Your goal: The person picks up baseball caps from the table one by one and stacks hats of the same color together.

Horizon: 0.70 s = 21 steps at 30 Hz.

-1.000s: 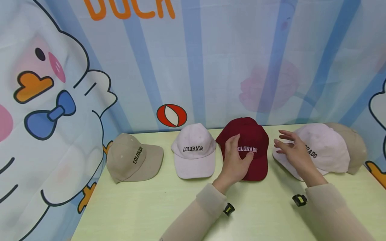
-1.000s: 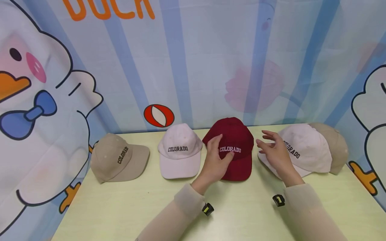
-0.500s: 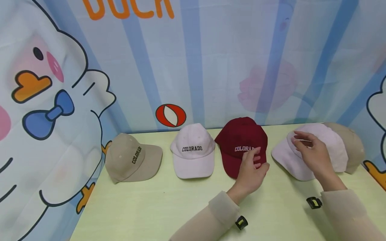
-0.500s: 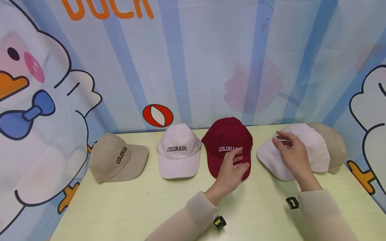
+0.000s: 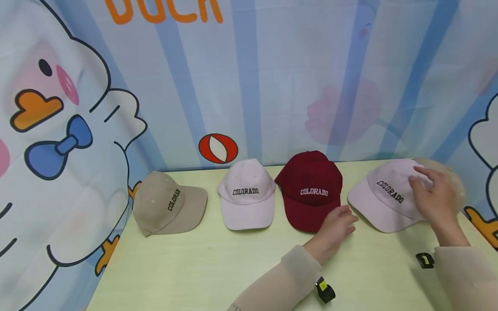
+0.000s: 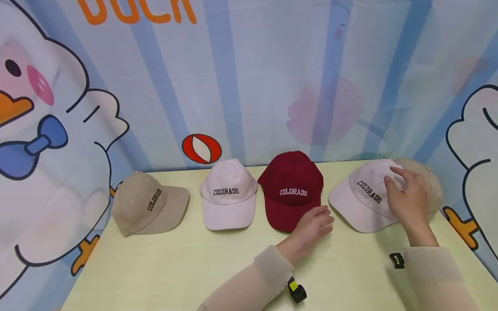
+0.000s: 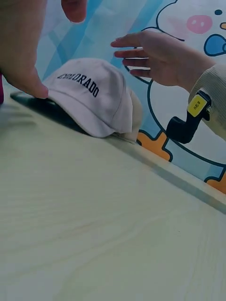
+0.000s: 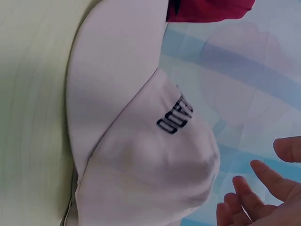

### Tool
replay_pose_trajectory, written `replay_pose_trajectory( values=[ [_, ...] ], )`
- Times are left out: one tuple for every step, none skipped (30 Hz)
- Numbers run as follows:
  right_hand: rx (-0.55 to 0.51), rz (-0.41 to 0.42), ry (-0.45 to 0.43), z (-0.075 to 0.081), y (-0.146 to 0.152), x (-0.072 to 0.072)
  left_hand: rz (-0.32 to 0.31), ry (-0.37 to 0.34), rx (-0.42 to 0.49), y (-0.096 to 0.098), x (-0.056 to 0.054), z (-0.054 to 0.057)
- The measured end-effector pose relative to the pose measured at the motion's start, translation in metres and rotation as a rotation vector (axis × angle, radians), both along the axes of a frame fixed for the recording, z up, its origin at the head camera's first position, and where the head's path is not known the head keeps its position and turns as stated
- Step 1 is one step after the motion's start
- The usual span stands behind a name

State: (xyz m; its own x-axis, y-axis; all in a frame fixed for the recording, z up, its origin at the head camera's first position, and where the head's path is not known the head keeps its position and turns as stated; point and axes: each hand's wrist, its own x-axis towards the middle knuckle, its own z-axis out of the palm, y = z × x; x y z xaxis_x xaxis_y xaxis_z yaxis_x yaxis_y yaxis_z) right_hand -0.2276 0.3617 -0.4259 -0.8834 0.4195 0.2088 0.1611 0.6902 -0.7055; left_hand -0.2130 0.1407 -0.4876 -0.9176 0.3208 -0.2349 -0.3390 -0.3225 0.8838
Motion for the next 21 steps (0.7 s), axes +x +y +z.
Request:
replay_pose_trajectory(
  values=[
    [0.013, 0.000, 0.002, 0.000, 0.003, 0.000, -0.004, -0.027, 0.022, 0.002, 0.000, -0.002],
    [0.026, 0.000, 0.003, -0.001, 0.005, 0.001, -0.006, -0.055, 0.039, 0.004, -0.001, -0.004],
    [0.040, 0.002, 0.005, -0.001, 0.007, 0.001, -0.008, -0.082, 0.054, 0.005, -0.001, -0.006],
    [0.053, 0.004, 0.004, -0.002, 0.010, 0.001, -0.009, -0.110, 0.075, 0.006, -0.002, -0.008],
    [0.064, 0.006, 0.002, -0.002, 0.012, 0.001, -0.007, -0.135, 0.094, 0.008, -0.003, -0.010],
    [0.070, 0.008, -0.003, -0.003, 0.014, 0.001, -0.007, -0.156, 0.109, 0.009, -0.003, -0.012],
    [0.070, 0.010, -0.015, -0.003, 0.015, 0.001, -0.008, -0.171, 0.127, 0.010, -0.004, -0.014],
    [0.068, 0.013, -0.028, -0.004, 0.016, 0.000, -0.011, -0.181, 0.149, 0.011, -0.005, -0.015],
    [0.061, 0.013, -0.042, -0.004, 0.018, 0.000, -0.018, -0.189, 0.174, 0.012, -0.005, -0.016],
    [0.053, 0.011, -0.054, -0.005, 0.019, -0.001, -0.029, -0.196, 0.194, 0.013, -0.006, -0.017],
    [0.042, 0.007, -0.065, -0.005, 0.020, -0.001, -0.043, -0.197, 0.206, 0.014, -0.007, -0.017],
    [0.033, 0.003, -0.078, -0.006, 0.021, -0.002, -0.060, -0.201, 0.219, 0.015, -0.007, -0.017],
    [0.027, -0.002, -0.090, -0.006, 0.023, -0.003, -0.079, -0.201, 0.228, 0.015, -0.007, -0.017],
    [0.021, -0.009, -0.102, -0.007, 0.024, -0.004, -0.097, -0.200, 0.233, 0.016, -0.008, -0.017],
    [0.012, -0.014, -0.114, -0.008, 0.026, -0.004, -0.112, -0.200, 0.236, 0.017, -0.008, -0.017],
    [0.005, -0.017, -0.127, -0.008, 0.028, -0.005, -0.123, -0.198, 0.235, 0.017, -0.008, -0.017],
    [-0.001, -0.019, -0.138, -0.009, 0.030, -0.006, -0.132, -0.197, 0.234, 0.017, -0.008, -0.017],
    [-0.011, -0.018, -0.148, -0.010, 0.031, -0.006, -0.137, -0.195, 0.234, 0.018, -0.008, -0.017],
    [-0.024, -0.017, -0.159, -0.010, 0.033, -0.006, -0.137, -0.193, 0.234, 0.018, -0.007, -0.017],
    [-0.039, -0.017, -0.168, -0.011, 0.034, -0.006, -0.136, -0.191, 0.232, 0.019, -0.007, -0.017],
    [-0.057, -0.014, -0.176, -0.011, 0.036, -0.006, -0.135, -0.189, 0.231, 0.019, -0.007, -0.017]
  ],
)
